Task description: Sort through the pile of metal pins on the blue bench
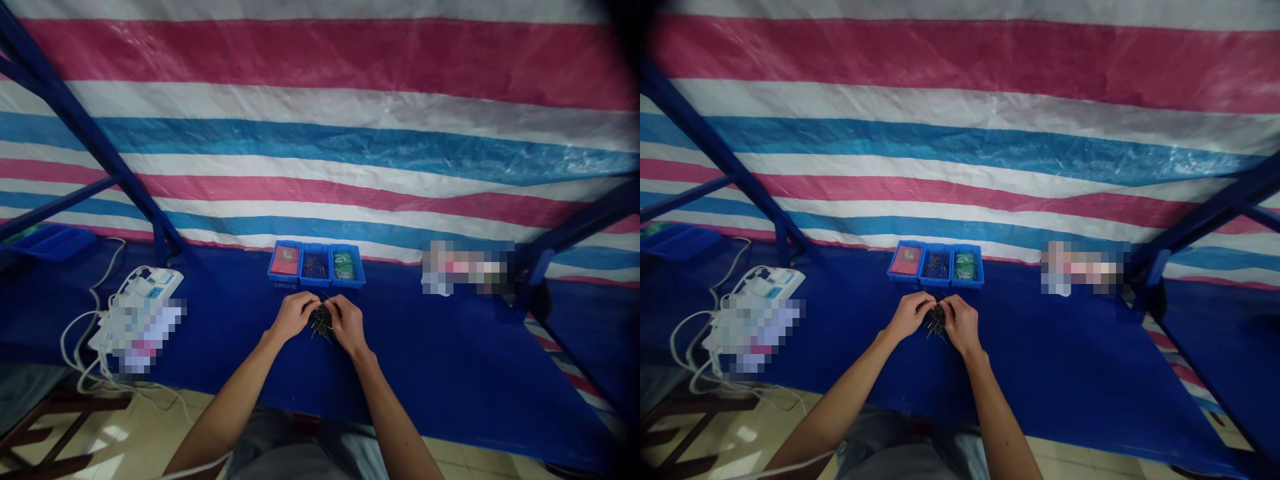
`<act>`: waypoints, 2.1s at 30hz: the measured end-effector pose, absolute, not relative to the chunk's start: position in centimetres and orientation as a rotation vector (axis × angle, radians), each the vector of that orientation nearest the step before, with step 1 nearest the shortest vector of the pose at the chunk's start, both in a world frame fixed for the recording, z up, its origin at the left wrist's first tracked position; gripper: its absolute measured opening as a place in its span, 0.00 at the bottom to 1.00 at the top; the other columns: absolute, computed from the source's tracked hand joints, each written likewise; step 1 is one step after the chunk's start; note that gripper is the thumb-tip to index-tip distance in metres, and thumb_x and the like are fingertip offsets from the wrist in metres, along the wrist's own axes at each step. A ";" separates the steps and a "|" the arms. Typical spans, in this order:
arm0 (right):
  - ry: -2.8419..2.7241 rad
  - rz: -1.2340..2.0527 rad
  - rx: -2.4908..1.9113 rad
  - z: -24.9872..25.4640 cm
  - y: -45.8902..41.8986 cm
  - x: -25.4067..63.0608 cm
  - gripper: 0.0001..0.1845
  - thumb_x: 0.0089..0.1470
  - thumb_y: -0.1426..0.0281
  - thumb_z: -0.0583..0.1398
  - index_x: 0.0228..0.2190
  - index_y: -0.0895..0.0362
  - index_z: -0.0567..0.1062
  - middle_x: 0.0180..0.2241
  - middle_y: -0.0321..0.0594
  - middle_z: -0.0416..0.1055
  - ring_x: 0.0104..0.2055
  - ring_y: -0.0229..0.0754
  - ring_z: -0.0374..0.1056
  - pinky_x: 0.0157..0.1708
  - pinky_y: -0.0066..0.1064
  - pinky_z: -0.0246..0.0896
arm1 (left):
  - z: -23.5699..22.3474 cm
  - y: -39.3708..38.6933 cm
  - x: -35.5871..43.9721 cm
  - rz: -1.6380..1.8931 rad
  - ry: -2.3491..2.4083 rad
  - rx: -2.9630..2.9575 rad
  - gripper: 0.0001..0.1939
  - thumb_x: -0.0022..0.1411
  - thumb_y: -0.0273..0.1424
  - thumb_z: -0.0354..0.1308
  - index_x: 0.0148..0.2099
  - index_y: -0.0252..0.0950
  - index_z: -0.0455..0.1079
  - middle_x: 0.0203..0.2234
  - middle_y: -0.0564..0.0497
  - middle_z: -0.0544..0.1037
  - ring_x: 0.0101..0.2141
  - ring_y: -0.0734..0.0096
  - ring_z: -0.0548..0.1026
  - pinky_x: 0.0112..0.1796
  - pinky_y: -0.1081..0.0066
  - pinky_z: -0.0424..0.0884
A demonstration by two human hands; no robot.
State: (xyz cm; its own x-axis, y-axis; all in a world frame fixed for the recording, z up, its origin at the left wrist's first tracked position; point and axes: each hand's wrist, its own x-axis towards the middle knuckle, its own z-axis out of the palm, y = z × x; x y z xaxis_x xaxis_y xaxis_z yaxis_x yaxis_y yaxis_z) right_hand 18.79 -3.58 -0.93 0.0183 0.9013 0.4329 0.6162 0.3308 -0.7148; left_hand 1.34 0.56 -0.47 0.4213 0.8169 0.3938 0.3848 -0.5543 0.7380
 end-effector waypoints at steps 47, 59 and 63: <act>-1.701 0.453 -1.411 -1.1 -3.4 18.6 0.24 0.69 0.59 0.48 0.22 0.55 0.63 0.19 0.32 0.59 0.22 0.35 0.55 0.25 0.28 0.48 | -0.2 0.5 1.4 1.069 0.991 2.118 0.11 0.70 0.32 0.53 0.37 0.35 0.75 0.29 0.50 0.78 0.31 0.71 0.75 0.36 0.73 0.68; -1.653 0.562 -1.294 -0.6 -3.5 18.9 0.16 0.65 0.64 0.54 0.29 0.56 0.75 0.25 0.37 0.72 0.26 0.38 0.66 0.30 0.28 0.57 | 0.1 0.3 1.2 0.946 1.034 2.127 0.13 0.71 0.36 0.50 0.37 0.35 0.71 0.25 0.53 0.74 0.26 0.74 0.69 0.31 0.75 0.63; -1.613 0.574 -1.260 -0.8 -3.5 18.8 0.10 0.62 0.66 0.58 0.33 0.54 0.79 0.30 0.39 0.76 0.29 0.40 0.70 0.31 0.30 0.62 | 0.4 0.3 1.0 0.893 1.021 2.115 0.15 0.72 0.37 0.48 0.37 0.35 0.69 0.24 0.54 0.73 0.25 0.74 0.68 0.31 0.75 0.62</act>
State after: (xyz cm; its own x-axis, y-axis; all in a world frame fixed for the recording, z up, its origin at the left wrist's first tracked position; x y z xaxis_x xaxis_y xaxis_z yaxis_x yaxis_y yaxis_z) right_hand 18.80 -3.47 -0.83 0.0095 0.9162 0.4005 0.4575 0.3522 -0.8165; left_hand 1.04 0.26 0.35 0.4732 0.8276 0.3018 0.4096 -0.5101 0.7563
